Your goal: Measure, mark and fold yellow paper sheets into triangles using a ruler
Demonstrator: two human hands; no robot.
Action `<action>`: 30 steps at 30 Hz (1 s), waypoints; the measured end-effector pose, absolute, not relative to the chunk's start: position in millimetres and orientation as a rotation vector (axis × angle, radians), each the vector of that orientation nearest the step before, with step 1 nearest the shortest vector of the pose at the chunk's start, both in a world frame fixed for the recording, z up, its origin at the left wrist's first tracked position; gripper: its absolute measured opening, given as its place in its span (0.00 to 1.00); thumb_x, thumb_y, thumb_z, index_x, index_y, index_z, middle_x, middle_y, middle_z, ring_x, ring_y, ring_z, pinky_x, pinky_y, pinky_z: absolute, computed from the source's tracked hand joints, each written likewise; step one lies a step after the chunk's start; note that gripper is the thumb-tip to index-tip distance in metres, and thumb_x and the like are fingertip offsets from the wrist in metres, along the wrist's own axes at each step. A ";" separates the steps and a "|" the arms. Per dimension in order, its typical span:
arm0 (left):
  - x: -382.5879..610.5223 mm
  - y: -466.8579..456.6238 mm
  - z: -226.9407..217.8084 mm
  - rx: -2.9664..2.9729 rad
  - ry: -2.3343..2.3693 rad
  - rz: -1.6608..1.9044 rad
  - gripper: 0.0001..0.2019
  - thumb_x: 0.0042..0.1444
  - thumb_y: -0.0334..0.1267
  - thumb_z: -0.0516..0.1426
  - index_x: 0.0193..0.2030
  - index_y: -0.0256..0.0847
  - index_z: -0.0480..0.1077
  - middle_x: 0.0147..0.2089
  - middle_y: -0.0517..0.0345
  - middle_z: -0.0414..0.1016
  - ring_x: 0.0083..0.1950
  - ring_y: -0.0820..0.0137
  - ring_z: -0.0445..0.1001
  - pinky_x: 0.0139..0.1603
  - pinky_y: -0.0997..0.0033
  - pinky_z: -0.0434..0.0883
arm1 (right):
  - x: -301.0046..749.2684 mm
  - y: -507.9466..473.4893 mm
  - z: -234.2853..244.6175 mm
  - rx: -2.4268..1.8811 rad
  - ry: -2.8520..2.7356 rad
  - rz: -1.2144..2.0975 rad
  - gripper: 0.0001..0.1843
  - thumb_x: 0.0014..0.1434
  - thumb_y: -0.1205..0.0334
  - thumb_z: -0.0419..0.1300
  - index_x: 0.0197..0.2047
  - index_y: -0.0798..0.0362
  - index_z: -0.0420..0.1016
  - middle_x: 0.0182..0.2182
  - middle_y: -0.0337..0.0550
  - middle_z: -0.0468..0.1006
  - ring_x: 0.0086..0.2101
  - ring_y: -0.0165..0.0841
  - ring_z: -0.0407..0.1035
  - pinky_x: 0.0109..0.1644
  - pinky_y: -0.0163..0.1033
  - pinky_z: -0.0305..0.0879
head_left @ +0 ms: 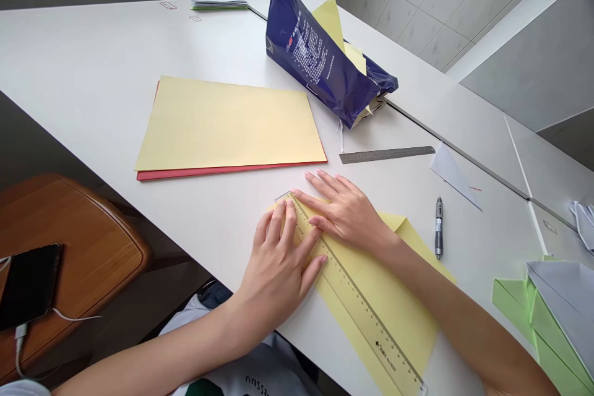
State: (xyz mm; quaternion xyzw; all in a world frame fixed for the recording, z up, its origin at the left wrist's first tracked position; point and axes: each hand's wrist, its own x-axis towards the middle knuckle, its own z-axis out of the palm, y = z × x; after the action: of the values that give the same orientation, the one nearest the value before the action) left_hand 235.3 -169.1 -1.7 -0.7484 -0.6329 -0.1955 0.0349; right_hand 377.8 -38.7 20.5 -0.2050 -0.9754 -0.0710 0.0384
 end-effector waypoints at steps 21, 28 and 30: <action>235.6 -168.7 -0.1 -2.297 -1.967 -0.619 0.19 0.65 0.47 0.50 0.57 0.43 0.70 0.62 0.34 0.62 0.67 0.43 0.60 0.61 0.42 0.66 | 384.0 -41.6 9.1 -0.641 -2.896 0.117 0.28 0.72 0.48 0.38 0.70 0.46 0.58 0.70 0.43 0.56 0.69 0.40 0.48 0.71 0.52 0.50; 235.6 -169.5 -1.1 -2.284 -1.957 -0.624 0.22 0.65 0.48 0.49 0.61 0.41 0.69 0.63 0.33 0.61 0.67 0.44 0.60 0.62 0.42 0.65 | 386.1 -35.6 11.0 -0.632 -2.949 0.117 0.30 0.71 0.44 0.38 0.71 0.43 0.54 0.71 0.40 0.53 0.70 0.39 0.46 0.72 0.53 0.47; 235.3 -169.3 -1.9 -2.277 -1.955 -0.617 0.23 0.65 0.49 0.49 0.62 0.41 0.68 0.64 0.33 0.61 0.67 0.44 0.60 0.62 0.42 0.65 | 386.3 -34.0 11.3 -0.623 -2.966 0.103 0.30 0.71 0.43 0.39 0.71 0.42 0.53 0.71 0.39 0.52 0.70 0.39 0.46 0.72 0.55 0.47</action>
State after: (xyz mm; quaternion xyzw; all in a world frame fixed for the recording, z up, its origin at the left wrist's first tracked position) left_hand 235.3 -169.3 -1.9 -0.7426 -0.6375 -0.2014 0.0390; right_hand 386.3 -34.0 11.3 -0.2053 -0.9766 0.0340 0.0545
